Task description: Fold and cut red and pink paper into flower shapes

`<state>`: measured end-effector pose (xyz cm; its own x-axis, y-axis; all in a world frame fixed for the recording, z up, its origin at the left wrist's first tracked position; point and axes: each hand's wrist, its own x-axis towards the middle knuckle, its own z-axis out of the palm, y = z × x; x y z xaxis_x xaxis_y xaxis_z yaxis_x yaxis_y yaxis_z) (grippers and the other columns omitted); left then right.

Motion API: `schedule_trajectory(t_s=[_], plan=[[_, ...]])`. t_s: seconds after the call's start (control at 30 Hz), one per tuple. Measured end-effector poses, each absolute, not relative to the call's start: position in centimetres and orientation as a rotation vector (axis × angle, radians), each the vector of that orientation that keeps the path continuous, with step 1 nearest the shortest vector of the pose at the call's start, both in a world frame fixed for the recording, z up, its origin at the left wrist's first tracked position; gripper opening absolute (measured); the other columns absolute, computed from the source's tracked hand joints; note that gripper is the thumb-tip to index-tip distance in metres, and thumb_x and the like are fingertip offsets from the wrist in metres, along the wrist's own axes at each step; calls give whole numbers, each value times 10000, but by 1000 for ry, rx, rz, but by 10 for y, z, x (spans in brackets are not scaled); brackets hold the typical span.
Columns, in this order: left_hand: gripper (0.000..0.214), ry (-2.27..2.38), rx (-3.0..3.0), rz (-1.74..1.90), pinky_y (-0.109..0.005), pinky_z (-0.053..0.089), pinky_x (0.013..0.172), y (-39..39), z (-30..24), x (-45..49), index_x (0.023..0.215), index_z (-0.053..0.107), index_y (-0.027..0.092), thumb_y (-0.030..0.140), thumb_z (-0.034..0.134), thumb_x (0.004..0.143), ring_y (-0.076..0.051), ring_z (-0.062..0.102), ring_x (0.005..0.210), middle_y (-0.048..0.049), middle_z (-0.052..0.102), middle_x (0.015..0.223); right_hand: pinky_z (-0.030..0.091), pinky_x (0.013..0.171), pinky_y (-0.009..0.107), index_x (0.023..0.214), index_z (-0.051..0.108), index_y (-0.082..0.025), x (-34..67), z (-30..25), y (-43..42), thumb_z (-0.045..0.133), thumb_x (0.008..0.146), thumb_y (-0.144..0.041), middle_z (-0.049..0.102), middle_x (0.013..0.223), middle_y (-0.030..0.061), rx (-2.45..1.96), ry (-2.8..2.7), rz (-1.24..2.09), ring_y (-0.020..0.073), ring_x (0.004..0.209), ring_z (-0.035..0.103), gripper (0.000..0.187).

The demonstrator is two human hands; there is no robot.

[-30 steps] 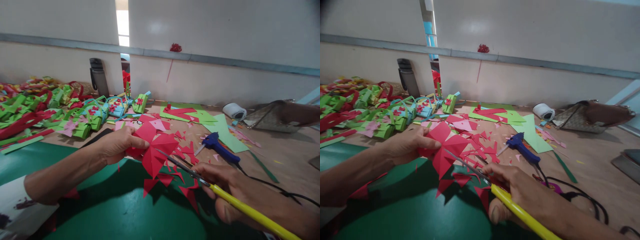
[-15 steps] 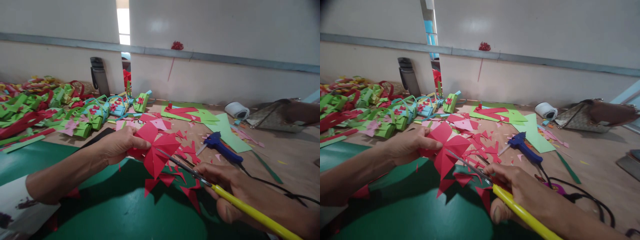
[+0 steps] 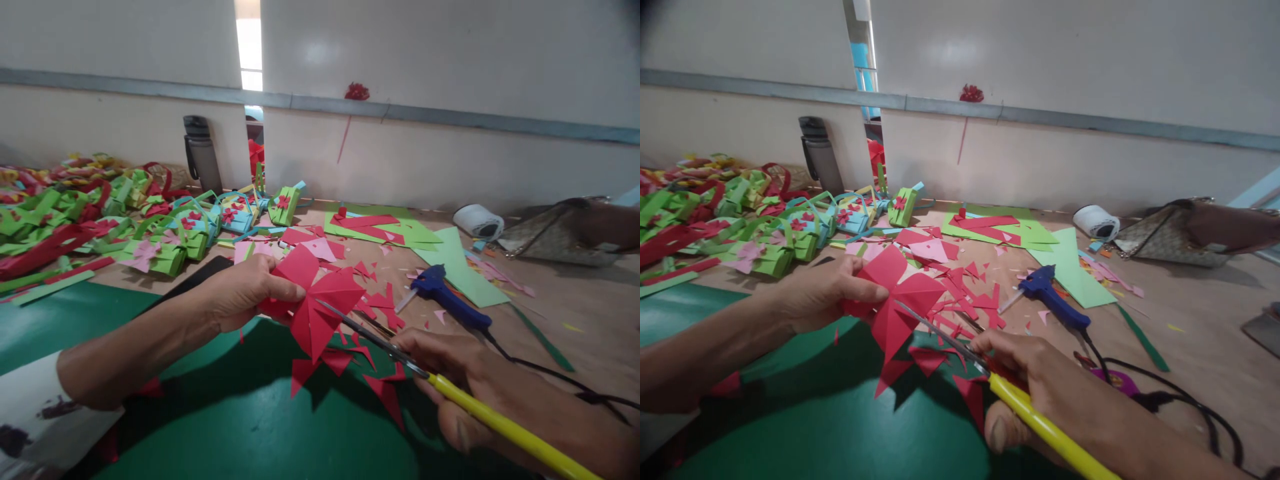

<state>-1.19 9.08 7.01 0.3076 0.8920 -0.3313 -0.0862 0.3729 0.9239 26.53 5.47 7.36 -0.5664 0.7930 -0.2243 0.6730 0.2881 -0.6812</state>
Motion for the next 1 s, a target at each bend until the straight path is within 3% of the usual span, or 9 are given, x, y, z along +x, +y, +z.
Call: schedule_trajectory(t_s=[0.2, 0.47, 0.73, 0.87, 1.0], plan=[[96, 1063, 970, 795, -244, 536, 524, 90, 70, -11, 665, 629, 124, 99, 693, 599, -151, 641, 566, -35, 677, 641, 290, 481, 224, 810, 643, -234, 260, 80, 54, 673, 615, -418, 503, 617, -51, -1441, -2274, 1341, 141, 549, 359, 270], [134, 1093, 971, 780, -248, 532, 548, 89, 71, -10, 682, 604, 121, 120, 706, 594, -151, 637, 576, -26, 653, 608, 316, 525, 228, 829, 622, -254, 263, 73, 56, 612, 579, -216, 506, 657, -60, -1446, -2284, 1321, 138, 563, 360, 253], [344, 1155, 910, 812, -292, 539, 555, 86, 73, -9, 826, 514, 151, 112, 744, 573, -181, 660, 603, -30, 668, 705, 319, 532, 232, 811, 605, -207, 261, 80, 52, 677, 603, -320, 518, 682, -36, -1415, -2312, 1298, 146, 604, 386, 248], [276, 1148, 937, 799, -279, 537, 548, 85, 73, -8, 787, 525, 146, 114, 722, 596, -166, 653, 582, -25, 660, 684, 307, 509, 224, 799, 610, -214, 259, 82, 52, 598, 677, -268, 513, 652, -37, -1477, -2345, 1269, 140, 585, 392, 134], [200, 1122, 971, 787, -259, 537, 549, 86, 72, -9, 713, 546, 150, 120, 714, 609, -149, 645, 572, -11, 650, 650, 292, 485, 227, 825, 607, -220, 261, 81, 52, 643, 688, -366, 514, 647, -39, -1433, -2345, 1288, 136, 562, 395, 204]])
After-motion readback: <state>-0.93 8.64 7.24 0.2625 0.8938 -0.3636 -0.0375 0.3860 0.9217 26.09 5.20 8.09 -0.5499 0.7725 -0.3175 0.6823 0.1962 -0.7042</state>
